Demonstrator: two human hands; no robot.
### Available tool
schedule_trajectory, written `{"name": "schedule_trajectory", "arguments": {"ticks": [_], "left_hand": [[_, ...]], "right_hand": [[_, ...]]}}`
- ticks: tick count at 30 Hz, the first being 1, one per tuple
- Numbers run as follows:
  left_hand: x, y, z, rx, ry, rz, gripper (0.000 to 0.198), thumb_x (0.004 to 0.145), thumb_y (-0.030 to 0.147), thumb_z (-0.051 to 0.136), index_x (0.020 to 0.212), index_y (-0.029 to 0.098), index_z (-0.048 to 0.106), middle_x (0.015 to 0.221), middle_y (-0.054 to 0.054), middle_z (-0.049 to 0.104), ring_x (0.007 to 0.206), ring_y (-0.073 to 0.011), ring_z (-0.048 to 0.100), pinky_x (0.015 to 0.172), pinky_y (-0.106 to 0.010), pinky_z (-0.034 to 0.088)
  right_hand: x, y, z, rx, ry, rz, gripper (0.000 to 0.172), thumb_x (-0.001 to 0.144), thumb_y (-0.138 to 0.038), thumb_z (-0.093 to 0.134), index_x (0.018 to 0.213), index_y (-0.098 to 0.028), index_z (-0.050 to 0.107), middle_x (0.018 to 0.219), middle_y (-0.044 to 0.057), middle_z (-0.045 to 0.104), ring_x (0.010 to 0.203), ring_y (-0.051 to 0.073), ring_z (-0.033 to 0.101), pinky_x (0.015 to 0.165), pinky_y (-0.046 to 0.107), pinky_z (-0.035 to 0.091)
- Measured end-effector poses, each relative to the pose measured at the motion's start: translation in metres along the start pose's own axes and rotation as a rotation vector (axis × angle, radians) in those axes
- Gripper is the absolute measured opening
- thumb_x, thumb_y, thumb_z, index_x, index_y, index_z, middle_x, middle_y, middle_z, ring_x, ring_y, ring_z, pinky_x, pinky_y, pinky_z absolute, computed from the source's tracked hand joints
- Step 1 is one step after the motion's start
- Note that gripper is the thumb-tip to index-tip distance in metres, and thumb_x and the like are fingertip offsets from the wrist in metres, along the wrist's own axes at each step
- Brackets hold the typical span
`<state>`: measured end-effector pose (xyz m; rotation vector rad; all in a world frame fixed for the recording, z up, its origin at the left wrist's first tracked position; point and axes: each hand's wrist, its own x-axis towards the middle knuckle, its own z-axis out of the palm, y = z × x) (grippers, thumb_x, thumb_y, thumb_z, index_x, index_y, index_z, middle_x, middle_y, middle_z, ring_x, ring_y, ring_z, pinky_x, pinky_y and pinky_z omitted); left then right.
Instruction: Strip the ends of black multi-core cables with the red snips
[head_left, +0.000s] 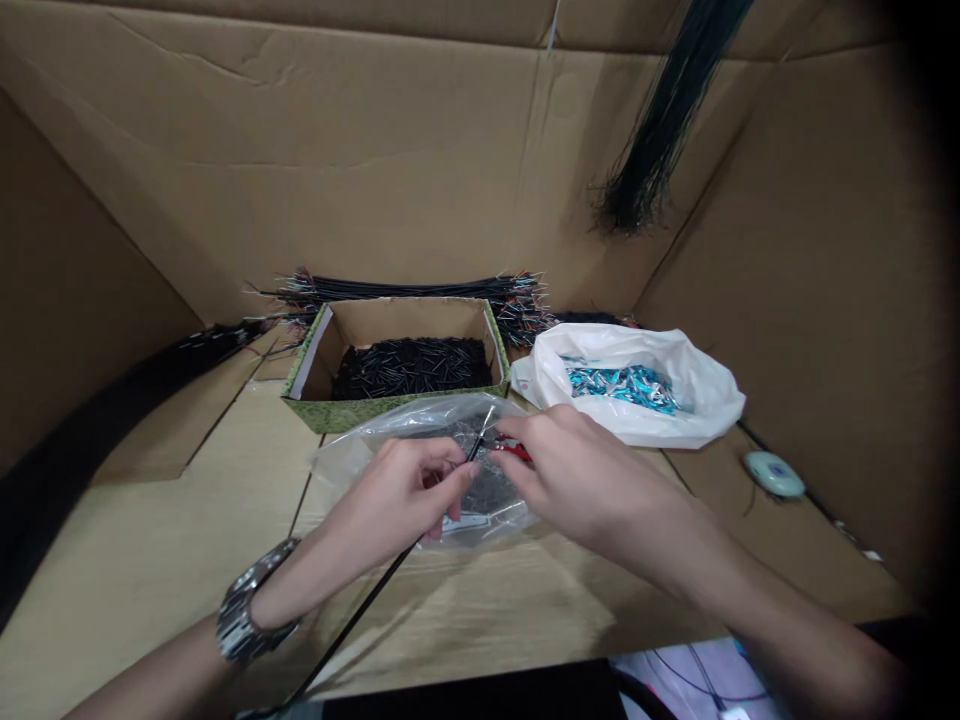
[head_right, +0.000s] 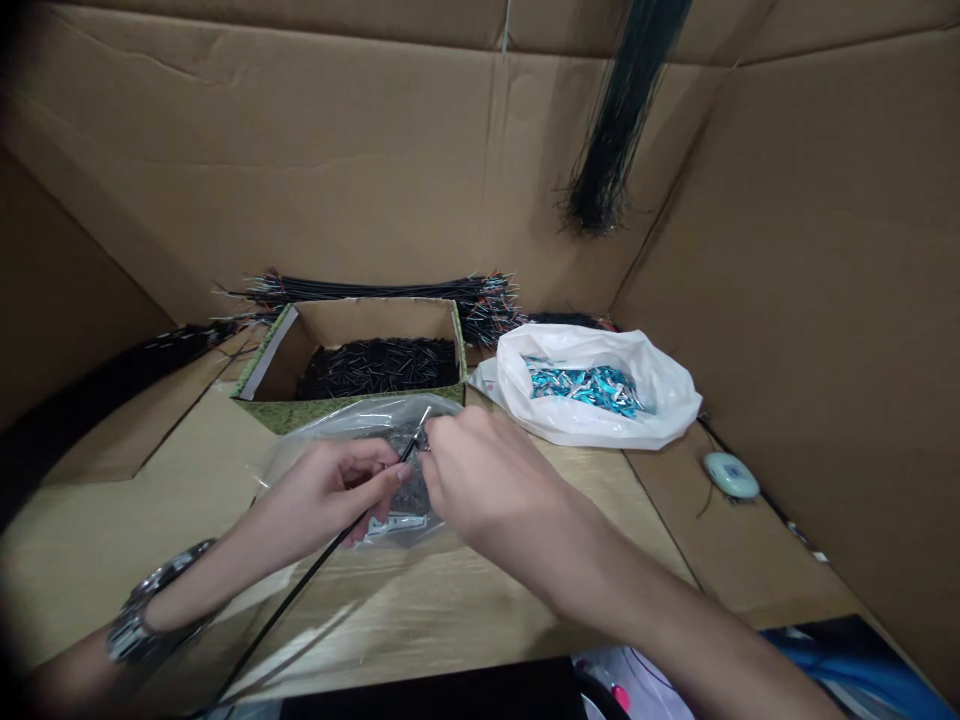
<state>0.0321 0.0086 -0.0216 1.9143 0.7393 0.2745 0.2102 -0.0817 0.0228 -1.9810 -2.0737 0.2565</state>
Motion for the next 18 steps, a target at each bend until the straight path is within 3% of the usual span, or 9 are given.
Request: {"name": "schedule_trajectory", "arguments": {"ticks": [9, 14, 18], "left_hand": [[0.007, -0.001, -0.009, 0.052, -0.021, -0.020, 0.038, 0.098, 0.041, 0.053, 0.069, 0.018, 0.060, 0.053, 0.003, 0.059, 0.039, -0.0108, 0.052, 0.041, -0.020, 0.040], [0.011, -0.006, -0.017, 0.006, -0.043, -0.044, 0.034, 0.099, 0.044, 0.048, 0.093, 0.018, 0.069, 0.057, 0.004, 0.060, 0.038, -0.0108, 0.052, 0.038, -0.019, 0.041], [0.011, -0.006, -0.018, -0.012, -0.057, -0.047, 0.033, 0.100, 0.045, 0.047, 0.095, 0.020, 0.067, 0.058, 0.005, 0.059, 0.038, -0.0100, 0.051, 0.037, -0.018, 0.039]], "right_hand": [[0.012, 0.004, 0.025, 0.051, -0.039, 0.008, 0.023, 0.095, -0.017, 0.050, 0.084, -0.015, 0.070, 0.071, 0.008, 0.065, 0.057, 0.016, 0.051, 0.055, 0.031, 0.026], [-0.001, 0.010, 0.008, 0.072, 0.007, 0.087, 0.023, 0.096, -0.024, 0.051, 0.077, -0.018, 0.063, 0.062, 0.003, 0.058, 0.054, 0.014, 0.042, 0.054, 0.032, 0.025], [-0.009, 0.009, -0.005, 0.103, 0.030, 0.141, 0.026, 0.095, -0.029, 0.053, 0.071, -0.021, 0.058, 0.056, -0.001, 0.052, 0.051, 0.013, 0.036, 0.052, 0.031, 0.025]]}}
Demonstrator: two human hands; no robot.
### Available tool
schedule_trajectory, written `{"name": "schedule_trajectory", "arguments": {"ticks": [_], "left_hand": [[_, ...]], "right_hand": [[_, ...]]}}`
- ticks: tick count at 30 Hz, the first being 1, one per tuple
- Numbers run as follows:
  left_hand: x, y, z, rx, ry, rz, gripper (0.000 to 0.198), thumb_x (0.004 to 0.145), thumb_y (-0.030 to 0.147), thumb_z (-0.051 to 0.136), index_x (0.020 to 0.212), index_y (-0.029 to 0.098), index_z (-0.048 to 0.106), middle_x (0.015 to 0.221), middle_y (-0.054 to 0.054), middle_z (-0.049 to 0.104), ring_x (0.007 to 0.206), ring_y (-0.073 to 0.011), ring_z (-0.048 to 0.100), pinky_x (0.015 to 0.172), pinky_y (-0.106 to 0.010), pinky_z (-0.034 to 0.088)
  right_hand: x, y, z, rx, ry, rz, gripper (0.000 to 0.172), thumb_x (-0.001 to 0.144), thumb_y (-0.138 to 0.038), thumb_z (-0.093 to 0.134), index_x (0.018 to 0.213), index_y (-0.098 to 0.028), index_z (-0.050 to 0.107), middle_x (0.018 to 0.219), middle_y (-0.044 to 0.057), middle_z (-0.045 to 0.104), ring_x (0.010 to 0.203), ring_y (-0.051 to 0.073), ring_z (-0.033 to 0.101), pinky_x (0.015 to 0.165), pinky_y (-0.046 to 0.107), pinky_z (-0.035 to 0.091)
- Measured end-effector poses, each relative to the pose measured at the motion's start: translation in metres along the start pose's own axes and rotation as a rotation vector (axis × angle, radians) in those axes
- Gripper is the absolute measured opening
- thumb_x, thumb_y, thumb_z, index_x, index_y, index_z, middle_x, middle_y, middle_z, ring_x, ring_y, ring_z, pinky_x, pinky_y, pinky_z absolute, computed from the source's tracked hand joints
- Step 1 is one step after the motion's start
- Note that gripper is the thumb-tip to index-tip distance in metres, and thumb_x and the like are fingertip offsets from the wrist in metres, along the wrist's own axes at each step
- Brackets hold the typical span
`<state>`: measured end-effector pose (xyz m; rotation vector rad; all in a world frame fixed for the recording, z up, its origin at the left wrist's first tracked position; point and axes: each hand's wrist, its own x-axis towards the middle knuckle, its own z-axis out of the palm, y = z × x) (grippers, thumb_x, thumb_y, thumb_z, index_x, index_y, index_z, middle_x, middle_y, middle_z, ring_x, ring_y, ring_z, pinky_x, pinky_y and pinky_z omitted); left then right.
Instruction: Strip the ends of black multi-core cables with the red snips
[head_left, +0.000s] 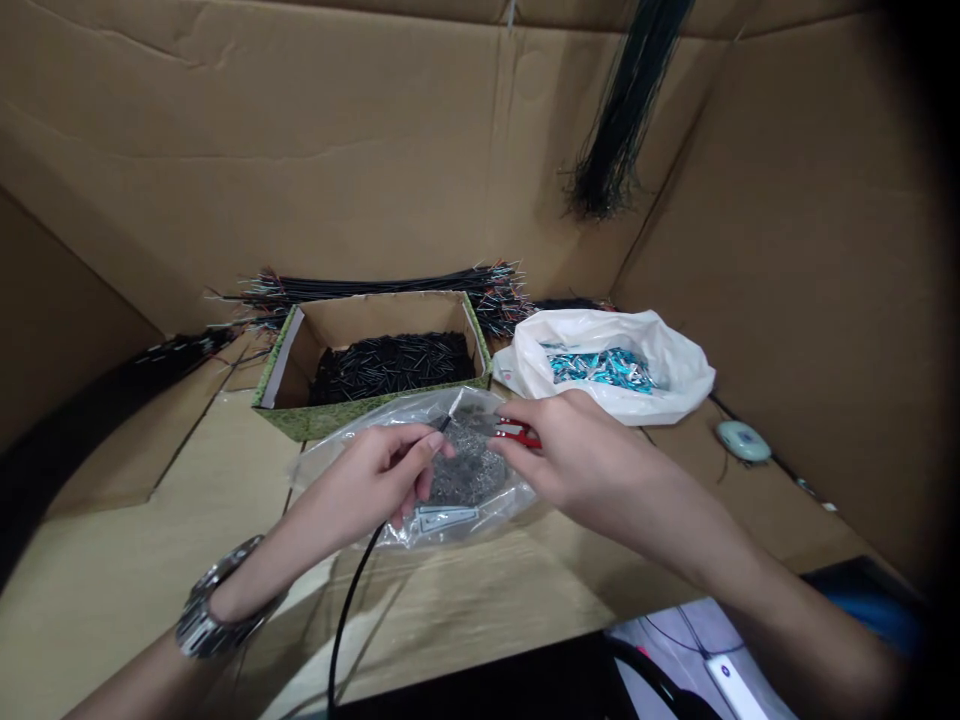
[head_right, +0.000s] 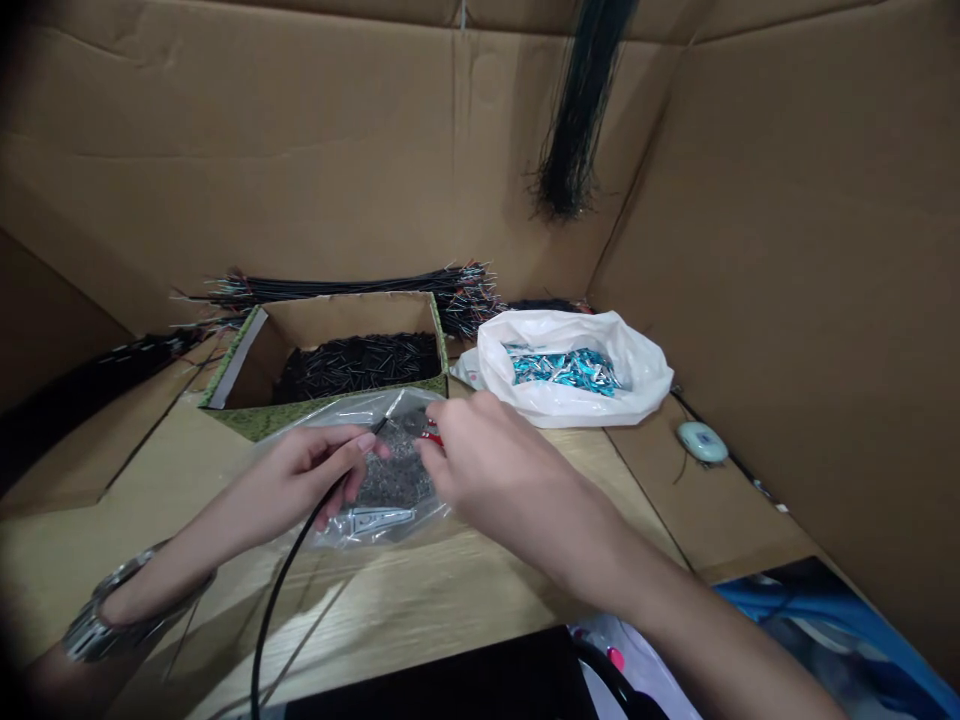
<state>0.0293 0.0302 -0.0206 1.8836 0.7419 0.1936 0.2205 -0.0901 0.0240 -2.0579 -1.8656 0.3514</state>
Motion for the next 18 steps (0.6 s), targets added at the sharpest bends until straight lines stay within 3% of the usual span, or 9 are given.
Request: {"name": "schedule_trajectory", "arguments": {"ticks": [4, 10, 14, 18], "left_hand": [[-0.002, 0.005, 0.004, 0.035, 0.002, 0.010, 0.033, 0.099, 0.046, 0.049, 0.088, 0.020, 0.064, 0.056, 0.005, 0.057, 0.039, -0.0106, 0.051, 0.038, -0.019, 0.039], [-0.006, 0.008, 0.009, 0.128, -0.011, 0.049, 0.044, 0.102, 0.047, 0.045, 0.068, 0.020, 0.053, 0.049, 0.006, 0.052, 0.041, -0.0107, 0.050, 0.046, -0.021, 0.040], [-0.006, 0.007, 0.009, 0.159, -0.006, 0.095, 0.043, 0.103, 0.043, 0.043, 0.068, 0.020, 0.052, 0.050, 0.006, 0.051, 0.045, -0.0111, 0.048, 0.051, -0.022, 0.040], [-0.003, 0.006, 0.004, 0.130, 0.044, 0.120, 0.036, 0.103, 0.044, 0.039, 0.087, 0.020, 0.060, 0.053, 0.008, 0.043, 0.045, -0.0114, 0.039, 0.045, -0.021, 0.033]], "right_hand": [[0.002, -0.002, 0.001, 0.003, 0.023, -0.005, 0.025, 0.095, -0.030, 0.052, 0.077, -0.019, 0.066, 0.062, 0.003, 0.058, 0.052, 0.014, 0.039, 0.053, 0.032, 0.026], [0.010, -0.002, 0.002, 0.065, -0.023, -0.026, 0.025, 0.094, -0.028, 0.053, 0.084, -0.017, 0.073, 0.073, 0.009, 0.069, 0.063, 0.018, 0.055, 0.057, 0.031, 0.031], [0.018, -0.002, 0.016, 0.092, -0.070, -0.072, 0.025, 0.095, -0.022, 0.052, 0.083, -0.016, 0.074, 0.073, 0.008, 0.071, 0.063, 0.017, 0.058, 0.059, 0.029, 0.035], [0.020, 0.000, 0.033, 0.071, -0.109, -0.070, 0.023, 0.093, -0.016, 0.054, 0.084, -0.015, 0.075, 0.077, 0.010, 0.072, 0.068, 0.019, 0.063, 0.062, 0.029, 0.038]]}}
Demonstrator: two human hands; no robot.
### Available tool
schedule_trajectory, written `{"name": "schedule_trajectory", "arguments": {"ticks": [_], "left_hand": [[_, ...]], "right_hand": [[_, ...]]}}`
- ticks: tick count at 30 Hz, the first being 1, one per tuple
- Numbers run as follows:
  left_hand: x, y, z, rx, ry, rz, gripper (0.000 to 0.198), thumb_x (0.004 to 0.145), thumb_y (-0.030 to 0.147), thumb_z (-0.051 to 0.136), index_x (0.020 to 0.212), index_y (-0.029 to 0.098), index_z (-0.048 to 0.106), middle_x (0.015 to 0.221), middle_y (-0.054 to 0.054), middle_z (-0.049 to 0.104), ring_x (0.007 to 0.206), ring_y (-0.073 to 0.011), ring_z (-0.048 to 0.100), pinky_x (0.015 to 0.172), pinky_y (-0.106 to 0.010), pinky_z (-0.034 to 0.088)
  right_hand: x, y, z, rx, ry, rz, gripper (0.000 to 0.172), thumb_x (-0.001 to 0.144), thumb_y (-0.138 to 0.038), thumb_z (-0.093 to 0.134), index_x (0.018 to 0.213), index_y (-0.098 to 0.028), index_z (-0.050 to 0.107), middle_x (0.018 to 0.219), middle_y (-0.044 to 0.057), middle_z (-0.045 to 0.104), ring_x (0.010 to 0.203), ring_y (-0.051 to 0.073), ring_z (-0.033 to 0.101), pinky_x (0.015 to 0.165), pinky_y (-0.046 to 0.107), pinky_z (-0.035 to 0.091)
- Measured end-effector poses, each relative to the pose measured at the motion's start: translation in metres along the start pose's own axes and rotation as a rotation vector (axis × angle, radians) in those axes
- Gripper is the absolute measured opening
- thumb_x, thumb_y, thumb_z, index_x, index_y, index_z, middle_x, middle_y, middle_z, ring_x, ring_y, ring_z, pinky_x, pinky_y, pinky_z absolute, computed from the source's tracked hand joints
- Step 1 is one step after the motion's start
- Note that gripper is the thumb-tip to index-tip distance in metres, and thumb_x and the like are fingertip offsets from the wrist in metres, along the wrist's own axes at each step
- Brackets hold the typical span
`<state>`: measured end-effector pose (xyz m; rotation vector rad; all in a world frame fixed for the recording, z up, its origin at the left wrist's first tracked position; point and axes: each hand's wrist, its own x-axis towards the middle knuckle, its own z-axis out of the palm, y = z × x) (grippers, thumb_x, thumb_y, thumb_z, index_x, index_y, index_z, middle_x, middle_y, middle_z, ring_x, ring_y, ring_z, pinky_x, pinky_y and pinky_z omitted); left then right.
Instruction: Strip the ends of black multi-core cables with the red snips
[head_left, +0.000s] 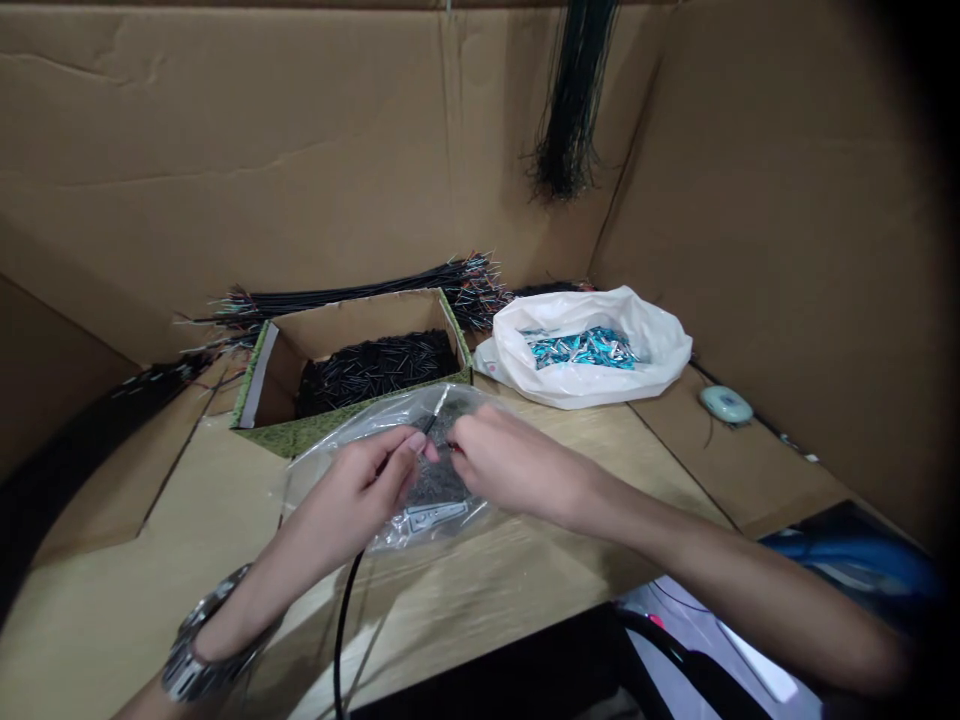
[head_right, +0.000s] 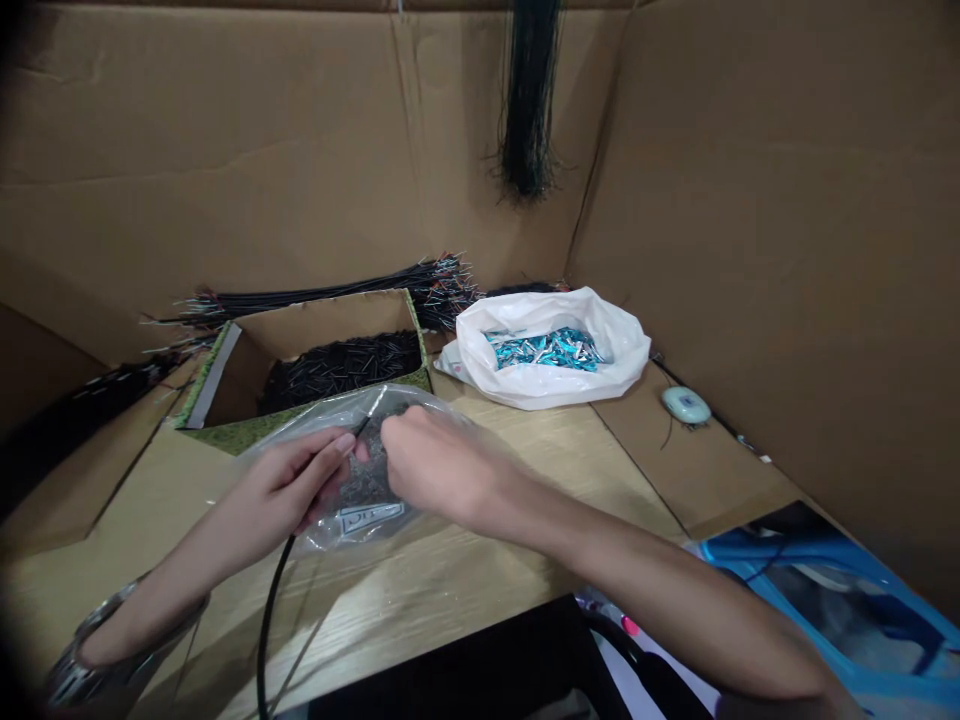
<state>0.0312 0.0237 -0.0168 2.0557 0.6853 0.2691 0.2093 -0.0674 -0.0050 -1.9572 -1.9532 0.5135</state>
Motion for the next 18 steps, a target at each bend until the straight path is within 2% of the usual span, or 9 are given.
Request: {"name": "schedule_trajectory", "arguments": {"ticks": [4, 9, 15, 18], "left_hand": [[0.000, -0.004, -0.005, 0.010, 0.091, 0.011, 0.038, 0.101, 0.052, 0.044, 0.100, 0.019, 0.064, 0.055, 0.009, 0.037, 0.044, -0.0104, 0.033, 0.040, -0.020, 0.025], [-0.002, -0.007, -0.001, 0.012, 0.098, -0.002, 0.039, 0.103, 0.052, 0.044, 0.103, 0.020, 0.066, 0.055, 0.009, 0.040, 0.041, -0.0092, 0.036, 0.039, -0.019, 0.027], [-0.003, -0.004, 0.008, -0.009, 0.048, -0.047, 0.041, 0.103, 0.053, 0.040, 0.096, 0.020, 0.063, 0.054, 0.009, 0.044, 0.040, -0.0098, 0.042, 0.040, -0.019, 0.036], [-0.006, 0.001, 0.012, 0.027, 0.040, -0.041, 0.041, 0.103, 0.050, 0.040, 0.085, 0.020, 0.060, 0.050, 0.009, 0.045, 0.039, -0.0100, 0.043, 0.042, -0.020, 0.037]], "right_hand": [[-0.012, 0.002, -0.008, -0.025, 0.067, 0.070, 0.025, 0.097, -0.026, 0.054, 0.100, -0.013, 0.075, 0.088, 0.015, 0.072, 0.076, 0.023, 0.065, 0.064, 0.032, 0.040], [-0.031, -0.003, -0.027, -0.032, 0.186, 0.127, 0.024, 0.096, -0.032, 0.055, 0.099, -0.017, 0.074, 0.074, 0.007, 0.067, 0.073, 0.022, 0.060, 0.063, 0.031, 0.038], [-0.028, -0.009, -0.024, 0.063, 0.175, 0.164, 0.027, 0.095, -0.031, 0.057, 0.108, -0.017, 0.076, 0.088, 0.011, 0.074, 0.080, 0.023, 0.065, 0.065, 0.030, 0.042], [-0.026, -0.011, -0.024, 0.062, 0.167, 0.141, 0.025, 0.095, -0.029, 0.056, 0.102, -0.017, 0.076, 0.090, 0.011, 0.074, 0.081, 0.023, 0.065, 0.066, 0.030, 0.042]]}}
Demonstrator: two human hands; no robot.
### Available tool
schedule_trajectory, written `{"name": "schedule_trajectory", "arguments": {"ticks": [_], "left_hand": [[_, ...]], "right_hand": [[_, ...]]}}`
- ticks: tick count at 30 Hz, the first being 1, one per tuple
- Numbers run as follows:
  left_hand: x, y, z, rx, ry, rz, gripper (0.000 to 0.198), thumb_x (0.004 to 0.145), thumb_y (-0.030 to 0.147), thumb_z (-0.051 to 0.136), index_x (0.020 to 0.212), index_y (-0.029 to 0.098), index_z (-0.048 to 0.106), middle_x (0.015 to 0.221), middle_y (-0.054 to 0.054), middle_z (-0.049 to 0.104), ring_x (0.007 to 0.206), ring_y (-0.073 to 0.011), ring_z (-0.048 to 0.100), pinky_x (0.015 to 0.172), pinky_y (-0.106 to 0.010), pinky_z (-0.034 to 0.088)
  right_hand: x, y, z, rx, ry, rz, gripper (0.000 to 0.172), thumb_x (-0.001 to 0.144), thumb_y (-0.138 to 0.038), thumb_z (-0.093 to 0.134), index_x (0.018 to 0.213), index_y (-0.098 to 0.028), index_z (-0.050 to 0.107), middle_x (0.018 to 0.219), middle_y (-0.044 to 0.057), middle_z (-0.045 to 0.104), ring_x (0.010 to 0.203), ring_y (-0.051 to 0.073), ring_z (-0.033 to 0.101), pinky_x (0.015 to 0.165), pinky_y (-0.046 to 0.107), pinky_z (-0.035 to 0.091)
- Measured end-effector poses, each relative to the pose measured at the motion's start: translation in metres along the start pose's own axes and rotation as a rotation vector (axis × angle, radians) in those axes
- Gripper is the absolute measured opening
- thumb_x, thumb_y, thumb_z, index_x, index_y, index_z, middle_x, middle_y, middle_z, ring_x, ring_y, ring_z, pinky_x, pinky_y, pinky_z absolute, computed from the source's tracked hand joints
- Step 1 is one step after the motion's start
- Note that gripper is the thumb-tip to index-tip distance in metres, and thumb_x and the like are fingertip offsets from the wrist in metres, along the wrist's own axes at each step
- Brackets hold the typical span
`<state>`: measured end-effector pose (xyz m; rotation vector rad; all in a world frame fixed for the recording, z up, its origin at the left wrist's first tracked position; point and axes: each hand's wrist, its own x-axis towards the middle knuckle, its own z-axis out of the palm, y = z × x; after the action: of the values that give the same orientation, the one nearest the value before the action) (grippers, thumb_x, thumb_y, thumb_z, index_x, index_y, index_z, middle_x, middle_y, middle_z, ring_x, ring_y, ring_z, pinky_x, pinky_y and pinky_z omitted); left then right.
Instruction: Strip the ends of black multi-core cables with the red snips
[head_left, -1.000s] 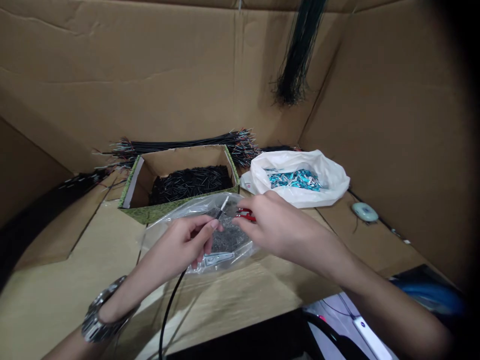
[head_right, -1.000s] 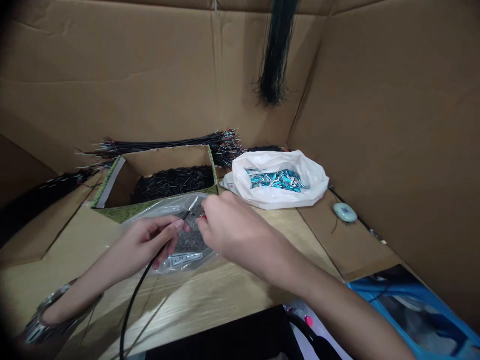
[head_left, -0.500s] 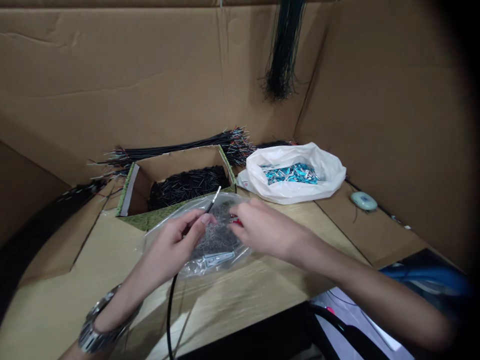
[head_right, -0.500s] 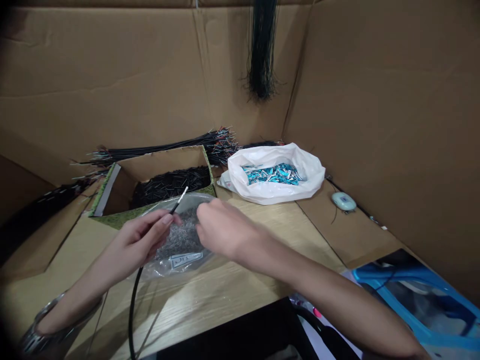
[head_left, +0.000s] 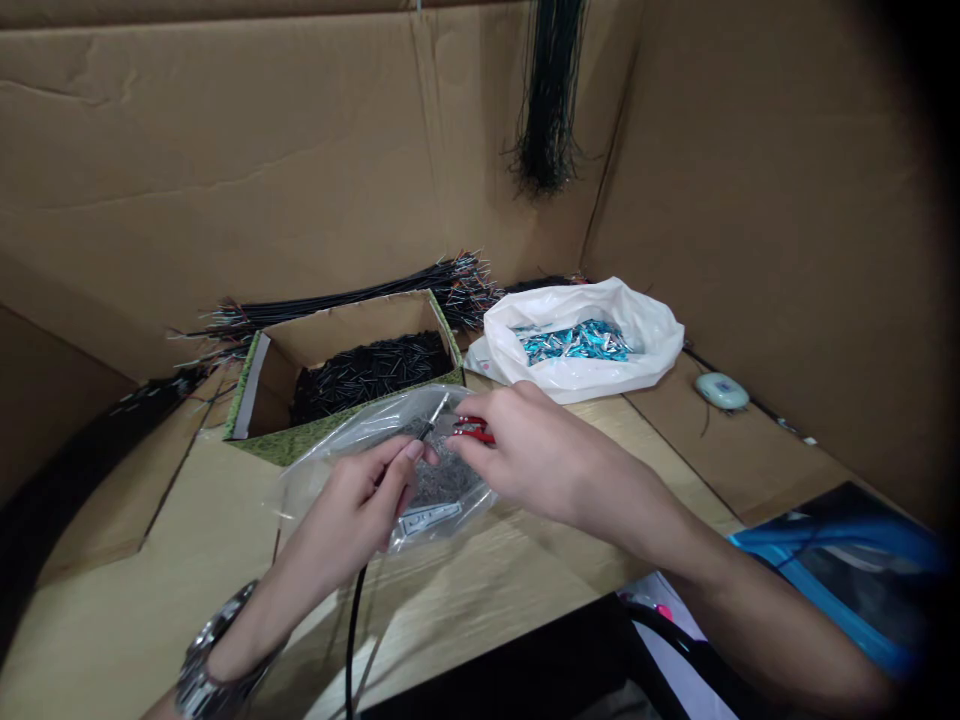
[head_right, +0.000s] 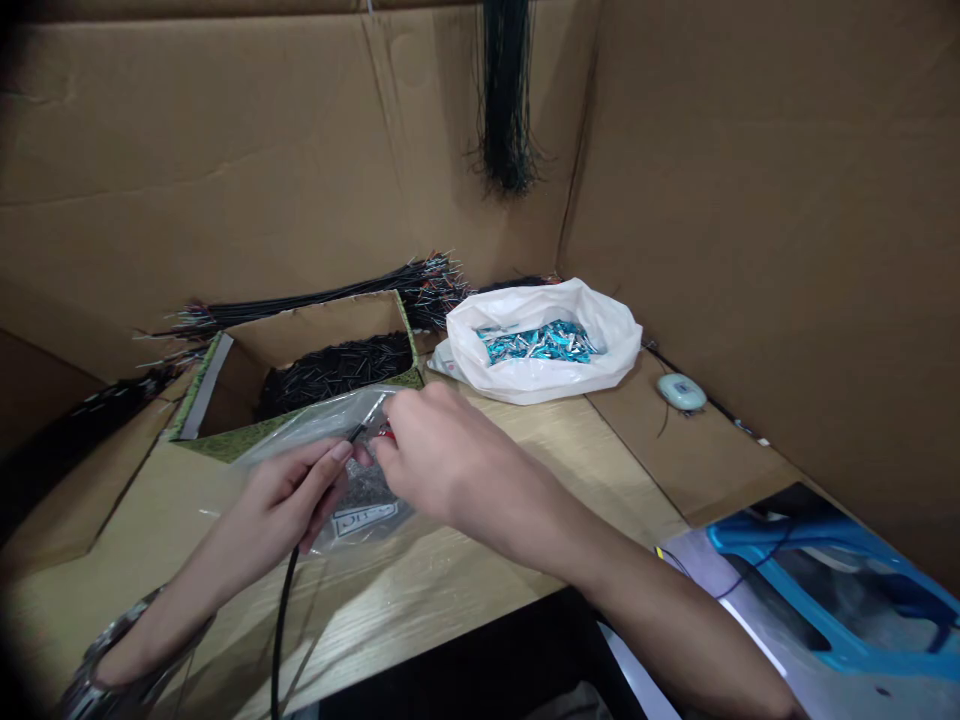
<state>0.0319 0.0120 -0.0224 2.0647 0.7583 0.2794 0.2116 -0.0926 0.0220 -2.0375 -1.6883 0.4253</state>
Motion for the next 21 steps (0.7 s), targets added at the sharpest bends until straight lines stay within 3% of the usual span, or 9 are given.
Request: {"name": "schedule_trajectory", "arguments": {"ticks": [5, 9, 16, 21], "left_hand": [[-0.001, 0.002, 0.002, -0.007, 0.001, -0.017, 0.044, 0.102, 0.050, 0.042, 0.072, 0.019, 0.055, 0.048, 0.007, 0.046, 0.038, -0.0091, 0.044, 0.043, -0.020, 0.037], [0.006, -0.008, 0.000, -0.088, -0.006, -0.050, 0.044, 0.102, 0.052, 0.039, 0.081, 0.019, 0.058, 0.047, 0.009, 0.041, 0.033, -0.0085, 0.036, 0.037, -0.019, 0.033], [0.013, -0.011, -0.006, -0.198, 0.012, -0.071, 0.041, 0.100, 0.056, 0.040, 0.088, 0.020, 0.056, 0.053, 0.009, 0.039, 0.034, -0.0086, 0.036, 0.033, -0.018, 0.031], [0.011, -0.009, -0.005, -0.179, 0.001, -0.059, 0.039, 0.101, 0.053, 0.042, 0.088, 0.020, 0.058, 0.051, 0.009, 0.042, 0.036, -0.0092, 0.037, 0.036, -0.018, 0.032]], "right_hand": [[0.004, -0.002, 0.012, -0.077, -0.056, -0.130, 0.027, 0.097, -0.019, 0.050, 0.084, -0.016, 0.074, 0.073, 0.009, 0.071, 0.067, 0.020, 0.062, 0.060, 0.030, 0.037], [0.010, 0.002, 0.026, -0.146, -0.074, -0.179, 0.024, 0.093, -0.012, 0.052, 0.081, -0.016, 0.073, 0.073, 0.010, 0.071, 0.063, 0.019, 0.061, 0.059, 0.031, 0.035], [0.008, 0.010, 0.016, -0.070, -0.001, -0.050, 0.025, 0.098, -0.027, 0.052, 0.092, -0.016, 0.074, 0.082, 0.012, 0.072, 0.077, 0.023, 0.065, 0.064, 0.031, 0.040], [0.006, 0.008, 0.010, 0.070, -0.003, 0.020, 0.023, 0.096, -0.030, 0.055, 0.092, -0.018, 0.074, 0.082, 0.009, 0.071, 0.071, 0.020, 0.062, 0.063, 0.030, 0.040]]}}
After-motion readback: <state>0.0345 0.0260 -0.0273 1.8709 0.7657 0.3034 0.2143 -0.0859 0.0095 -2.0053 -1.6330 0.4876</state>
